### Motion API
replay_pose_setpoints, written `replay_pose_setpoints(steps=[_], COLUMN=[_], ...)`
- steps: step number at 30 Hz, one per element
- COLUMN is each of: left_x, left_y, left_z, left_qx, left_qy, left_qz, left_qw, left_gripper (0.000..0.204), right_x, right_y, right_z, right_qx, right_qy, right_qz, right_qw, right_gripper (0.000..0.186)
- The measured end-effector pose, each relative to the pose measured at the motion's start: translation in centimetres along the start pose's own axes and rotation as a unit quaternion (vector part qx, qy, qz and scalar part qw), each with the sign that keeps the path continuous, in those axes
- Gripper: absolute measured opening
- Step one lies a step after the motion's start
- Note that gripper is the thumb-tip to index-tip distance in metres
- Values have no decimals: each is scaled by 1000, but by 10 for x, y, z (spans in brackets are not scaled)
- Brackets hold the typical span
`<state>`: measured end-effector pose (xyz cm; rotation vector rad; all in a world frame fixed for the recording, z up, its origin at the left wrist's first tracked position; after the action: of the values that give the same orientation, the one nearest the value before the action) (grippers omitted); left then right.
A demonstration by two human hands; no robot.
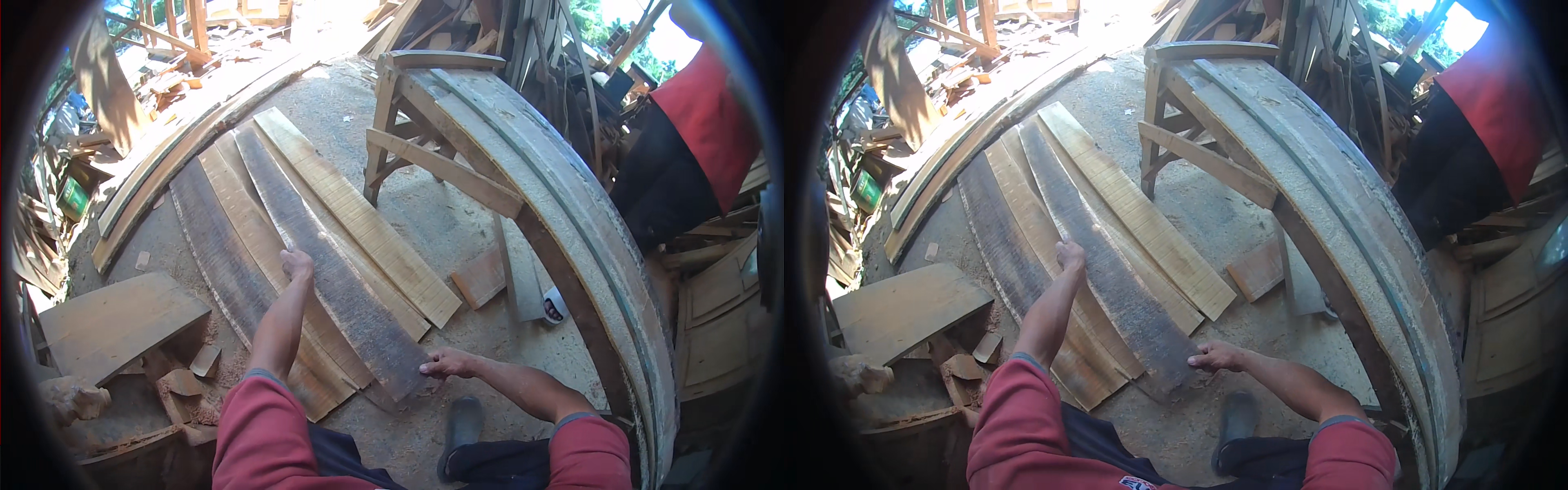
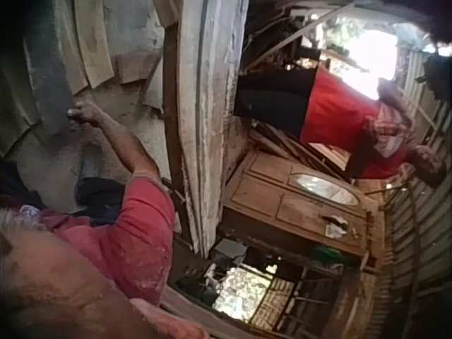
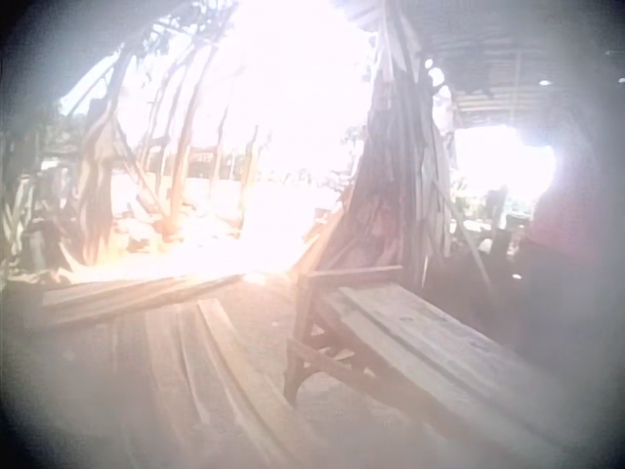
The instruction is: The person cuts a piece of wood using a circular saw, moves the cut piece aside, and then aligns several thin wooden planks on a workbench.
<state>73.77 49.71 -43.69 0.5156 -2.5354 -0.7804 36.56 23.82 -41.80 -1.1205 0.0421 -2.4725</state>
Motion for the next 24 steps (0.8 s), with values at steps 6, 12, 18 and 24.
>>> replay_pose_setpoints(steps=[6,12,18,24], left_x=[-34,-22,-105,-78], left_y=[-27,-50,-53,-79], left_z=[-14,-9,2,14], left_qx=[-145,-160,35,66], left_qy=[-154,-234,-237,-221], left_qz=[72,161,122,139], left_qw=[975,945,963,963], left_gripper=[48,45,41,40], right_x=[-16,-23,-61,-61], right_y=[25,54,40,53], right_z=[-7,-40,-11,-34], right_qx=[-200,-319,-354,-322], right_qy=[-7,-16,22,-30], right_qz=[-228,-332,-333,-412], right_qw=[953,887,874,852], right_gripper=[22,14,18,15])
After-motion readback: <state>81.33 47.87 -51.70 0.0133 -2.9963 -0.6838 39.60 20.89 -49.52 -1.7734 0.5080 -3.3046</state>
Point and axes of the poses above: each hand's wrist, its own x-axis away from the middle knuckle, its own y-axis out of the back of the hand, z = x × y, the point moved 3 cm from there along -x, towards the middle knuckle
